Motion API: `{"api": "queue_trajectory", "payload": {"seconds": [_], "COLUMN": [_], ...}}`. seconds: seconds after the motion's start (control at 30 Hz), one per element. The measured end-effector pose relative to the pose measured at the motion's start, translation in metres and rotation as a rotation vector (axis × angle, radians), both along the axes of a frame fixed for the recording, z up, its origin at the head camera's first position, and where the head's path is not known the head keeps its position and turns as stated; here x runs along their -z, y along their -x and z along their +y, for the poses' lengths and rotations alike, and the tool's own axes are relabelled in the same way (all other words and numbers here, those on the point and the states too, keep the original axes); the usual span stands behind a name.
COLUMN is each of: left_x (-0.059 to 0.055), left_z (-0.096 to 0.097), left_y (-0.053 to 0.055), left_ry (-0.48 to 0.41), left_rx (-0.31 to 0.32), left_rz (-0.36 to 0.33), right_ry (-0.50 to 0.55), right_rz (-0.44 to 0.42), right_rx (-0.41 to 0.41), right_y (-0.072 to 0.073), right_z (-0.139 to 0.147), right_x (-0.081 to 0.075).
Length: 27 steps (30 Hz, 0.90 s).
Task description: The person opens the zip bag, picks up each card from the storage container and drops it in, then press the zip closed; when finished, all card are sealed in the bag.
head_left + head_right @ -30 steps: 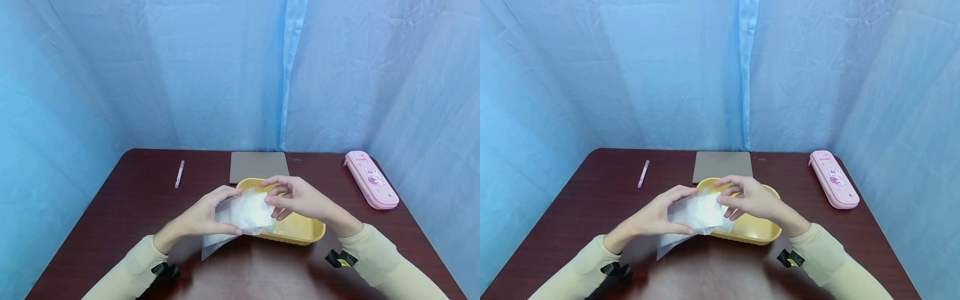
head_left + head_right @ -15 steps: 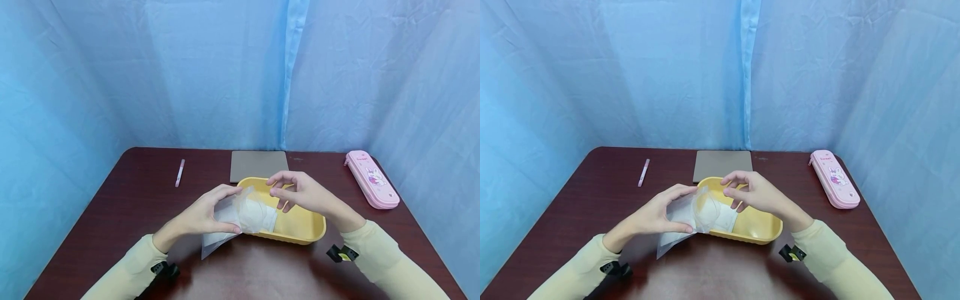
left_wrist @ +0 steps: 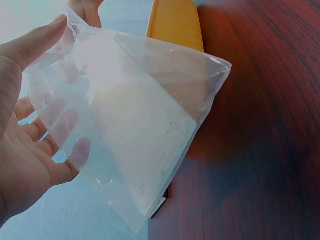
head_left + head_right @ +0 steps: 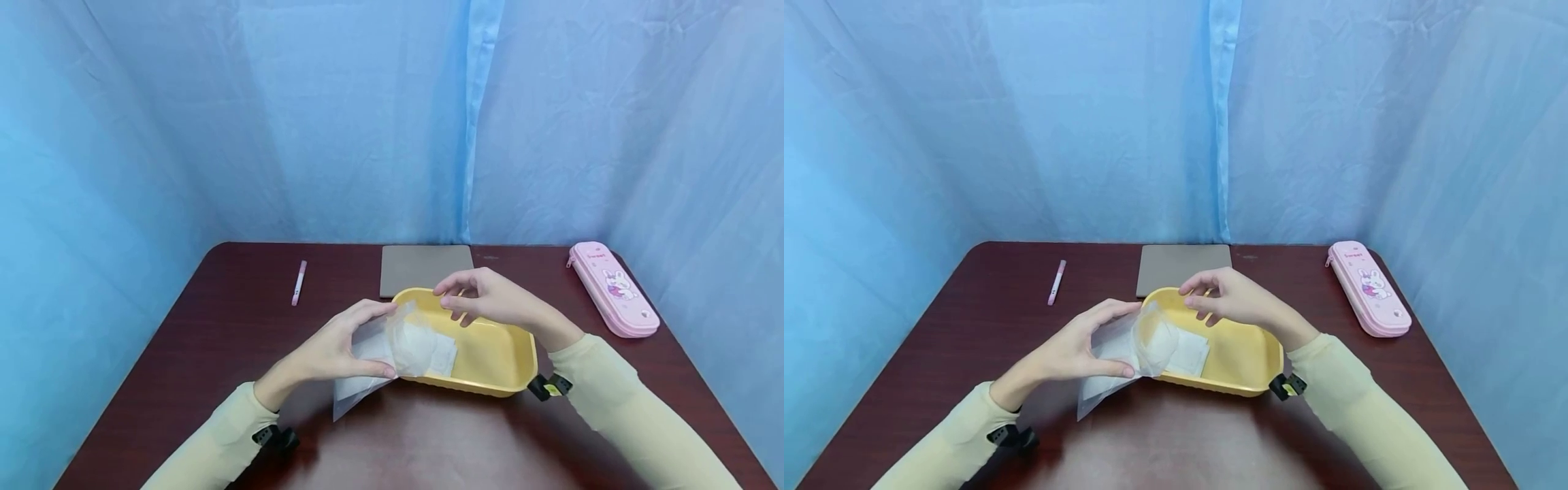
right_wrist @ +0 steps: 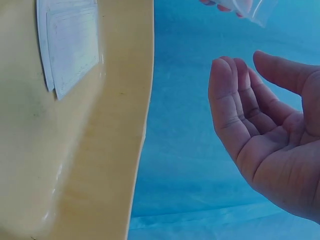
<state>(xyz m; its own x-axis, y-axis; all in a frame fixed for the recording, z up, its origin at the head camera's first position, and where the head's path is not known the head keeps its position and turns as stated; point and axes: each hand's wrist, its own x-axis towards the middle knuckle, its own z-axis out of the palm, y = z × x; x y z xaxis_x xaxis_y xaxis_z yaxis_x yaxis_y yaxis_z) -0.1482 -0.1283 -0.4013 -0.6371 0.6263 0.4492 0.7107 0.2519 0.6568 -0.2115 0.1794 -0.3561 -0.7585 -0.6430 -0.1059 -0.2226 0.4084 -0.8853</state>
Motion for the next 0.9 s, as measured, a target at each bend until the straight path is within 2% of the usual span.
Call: {"api": "queue_trajectory", "payload": {"seconds": [0.23,0.4,0.63,0.77,0.9], "left_x": [0.001,0.001,0.003,0.003,0.004], "left_z": [-0.004,-0.002,-0.004,-0.007,-0.009], "left_y": [-0.004,-0.004,-0.004,-0.004,-0.005], "left_ry": [0.012,0.012,-0.019,-0.014,-0.007], "left_rx": [-0.023,-0.030,-0.016,-0.013,-0.009], "left_rz": [-0.010,-0.028,-0.035,-0.027,-0.023], "right_ry": [-0.044,-0.124,-0.209,-0.262,-0.319], "right_rz": [-0.044,-0.044,-0.022,0.038,0.078], "right_rx": [-0.058,-0.100,-0.165,-0.231,-0.260], "right_y": [0.010,0.016,0.022,0.023,0.026], "right_z": [-0.006,-0.003,-0.002,-0.007,-0.012], "right_x": [0.015,0.025,0.027,0.031,0.033]}}
